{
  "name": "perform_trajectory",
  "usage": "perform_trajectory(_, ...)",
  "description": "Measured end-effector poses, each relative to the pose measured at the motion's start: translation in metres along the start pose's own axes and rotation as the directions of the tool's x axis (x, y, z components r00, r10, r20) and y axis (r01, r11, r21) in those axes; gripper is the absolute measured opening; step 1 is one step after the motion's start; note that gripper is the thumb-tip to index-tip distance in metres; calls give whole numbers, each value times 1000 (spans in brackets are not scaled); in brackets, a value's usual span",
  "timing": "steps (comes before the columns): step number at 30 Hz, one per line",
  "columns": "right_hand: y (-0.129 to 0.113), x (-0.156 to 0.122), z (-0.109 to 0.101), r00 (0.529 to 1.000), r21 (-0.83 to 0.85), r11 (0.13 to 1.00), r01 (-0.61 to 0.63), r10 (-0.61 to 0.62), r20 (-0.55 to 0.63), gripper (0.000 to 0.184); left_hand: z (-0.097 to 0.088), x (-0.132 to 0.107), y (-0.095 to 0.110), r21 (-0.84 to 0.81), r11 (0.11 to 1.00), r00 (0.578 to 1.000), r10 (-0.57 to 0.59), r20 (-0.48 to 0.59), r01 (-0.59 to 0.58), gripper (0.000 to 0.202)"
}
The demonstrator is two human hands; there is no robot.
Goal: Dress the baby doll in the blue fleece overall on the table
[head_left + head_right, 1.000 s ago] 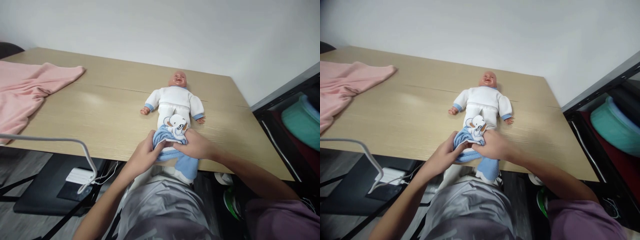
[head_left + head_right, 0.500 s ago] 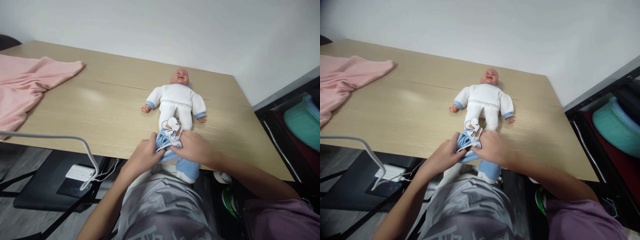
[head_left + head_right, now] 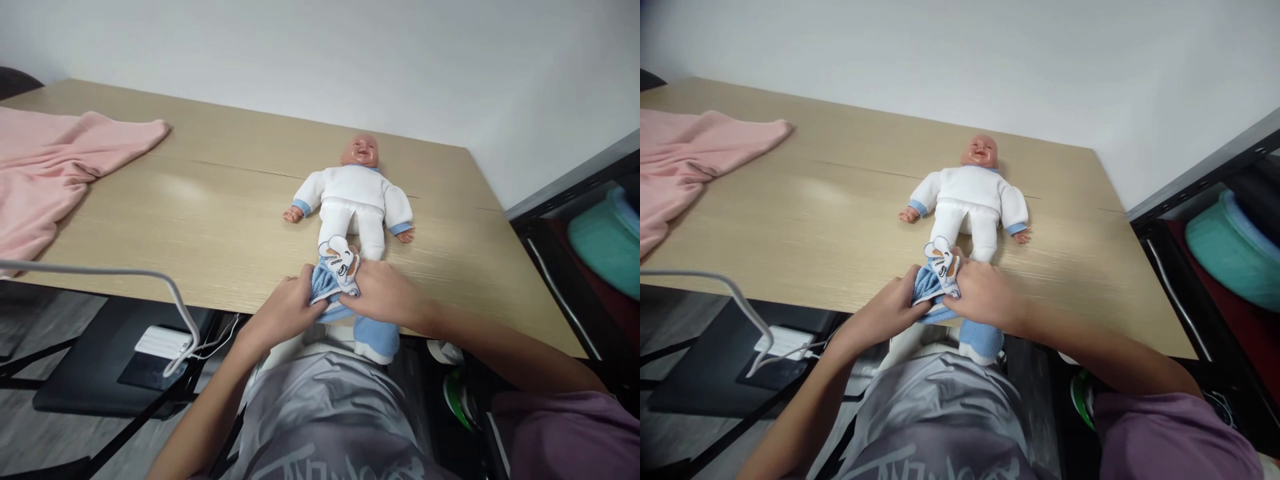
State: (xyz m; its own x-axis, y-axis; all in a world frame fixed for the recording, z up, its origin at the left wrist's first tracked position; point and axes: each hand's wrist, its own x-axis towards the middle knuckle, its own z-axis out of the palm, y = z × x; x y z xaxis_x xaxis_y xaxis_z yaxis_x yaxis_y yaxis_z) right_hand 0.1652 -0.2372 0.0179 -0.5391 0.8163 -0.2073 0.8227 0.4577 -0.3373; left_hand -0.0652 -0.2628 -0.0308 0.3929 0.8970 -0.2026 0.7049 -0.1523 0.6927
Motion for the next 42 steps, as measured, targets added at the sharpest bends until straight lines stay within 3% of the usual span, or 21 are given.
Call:
perform_trajectory(5, 3, -4, 8, 998, 40, 998, 50, -48, -38, 38, 11, -4, -5, 57, 998, 999, 37, -22, -36, 27)
perform_trajectory(8, 9, -4, 15, 995, 78, 994, 77, -72, -67, 40, 22, -4, -6, 61, 998, 995, 28, -95, -22, 23)
perform_trajectory(14, 28, 0, 25, 985, 214, 967, 139, -112, -134, 31, 35, 3, -12, -96, 995, 965, -7, -263, -19, 34)
perform_trajectory(21, 37, 1, 25, 974, 409, 901, 146, -59, -217, 35, 33, 2, -12, -295, 955, 948, -57, -312, -39, 33)
perform_trajectory(27, 43, 8, 16, 946, 390, 900, 196, -70, -316, 33, 31, 15, -18, -426, 880, 915, 24, -402, -210, 28)
perform_trajectory(30, 52, 16, 14, 911, 297, 925, 238, -106, -398, 25, 25, 26, -20, -497, 827, 910, 39, -414, -262, 26)
perform_trajectory(33, 68, 29, 11, 917, 287, 914, 286, -173, -360, 14, 14, 41, -22, -489, 814, 882, 57, -467, -312, 24)
perform_trajectory(36, 84, 41, 0, 914, 321, 879, 352, -249, -322, 26, -5, 55, -24, -486, 812, 894, 93, -439, -323, 27)
perform_trajectory(38, 94, 44, -10, 913, 360, 853, 378, -279, -299, 49, -19, 63, -26, -489, 809, 914, 138, -382, -326, 34)
perform_trajectory(40, 102, 43, -19, 919, 398, 837, 375, -281, -276, 69, -33, 68, -29, -481, 802, 921, 210, -330, -355, 40)
perform_trajectory(42, 112, 39, -22, 937, 451, 828, 332, -234, -259, 72, -44, 71, -33, -478, 790, 920, 286, -267, -384, 43)
